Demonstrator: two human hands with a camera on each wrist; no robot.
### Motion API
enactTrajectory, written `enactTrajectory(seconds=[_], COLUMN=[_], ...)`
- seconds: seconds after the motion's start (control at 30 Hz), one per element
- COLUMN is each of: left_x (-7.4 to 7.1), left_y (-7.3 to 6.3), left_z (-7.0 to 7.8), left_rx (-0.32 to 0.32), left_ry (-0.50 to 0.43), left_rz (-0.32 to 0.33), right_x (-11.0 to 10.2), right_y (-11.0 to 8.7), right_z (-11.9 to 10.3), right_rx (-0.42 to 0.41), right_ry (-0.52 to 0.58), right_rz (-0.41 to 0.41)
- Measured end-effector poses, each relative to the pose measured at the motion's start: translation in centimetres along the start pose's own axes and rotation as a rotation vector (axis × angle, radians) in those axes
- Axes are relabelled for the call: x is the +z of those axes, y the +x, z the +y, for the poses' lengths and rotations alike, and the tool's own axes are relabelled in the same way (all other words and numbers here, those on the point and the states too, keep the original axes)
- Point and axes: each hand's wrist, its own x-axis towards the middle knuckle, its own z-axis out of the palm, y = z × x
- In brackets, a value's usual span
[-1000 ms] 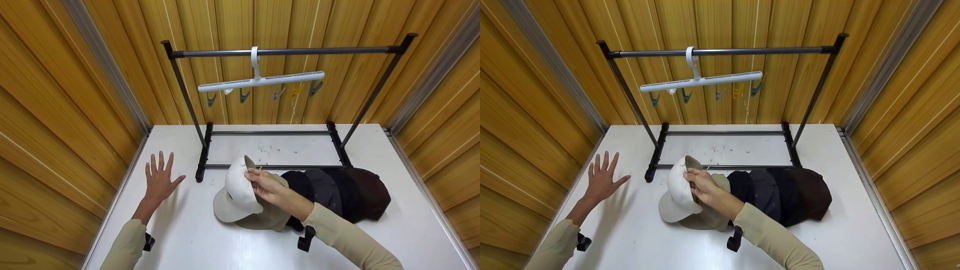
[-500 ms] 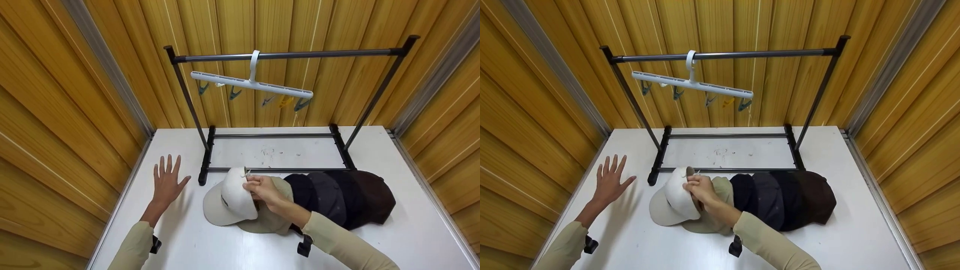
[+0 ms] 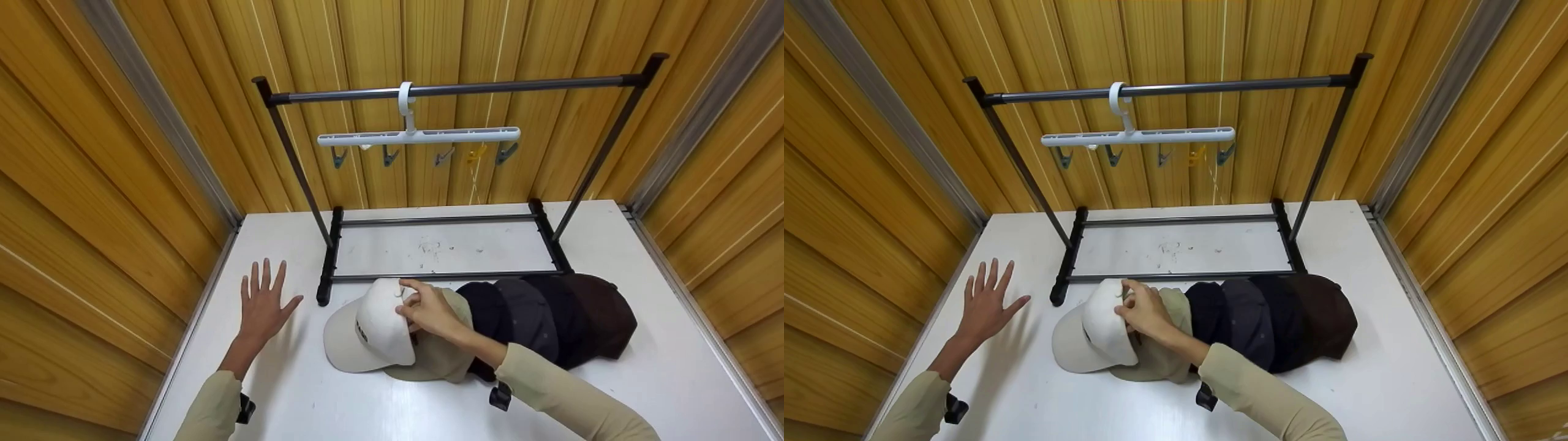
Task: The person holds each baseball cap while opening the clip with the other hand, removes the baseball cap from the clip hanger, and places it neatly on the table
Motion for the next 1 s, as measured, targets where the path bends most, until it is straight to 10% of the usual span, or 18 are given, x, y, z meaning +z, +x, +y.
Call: enactTrajectory(seconds=[0.3, 1.0], left_x=[0.4, 1.0], left_y=[0.0, 0.3], left_z=[0.2, -0.1], left_rx=[0.027, 0.028], left_ry=[-0.004, -0.083], left_rz=[0.044, -0.006], right_x=[-0.1, -2.2], right_y=[-0.9, -2.3], right_z=[0.3, 0.1], right_rx=[-0.145, -0.139], right_ry=[-0.224, -0.288], right_rz=[-0.022, -0.048])
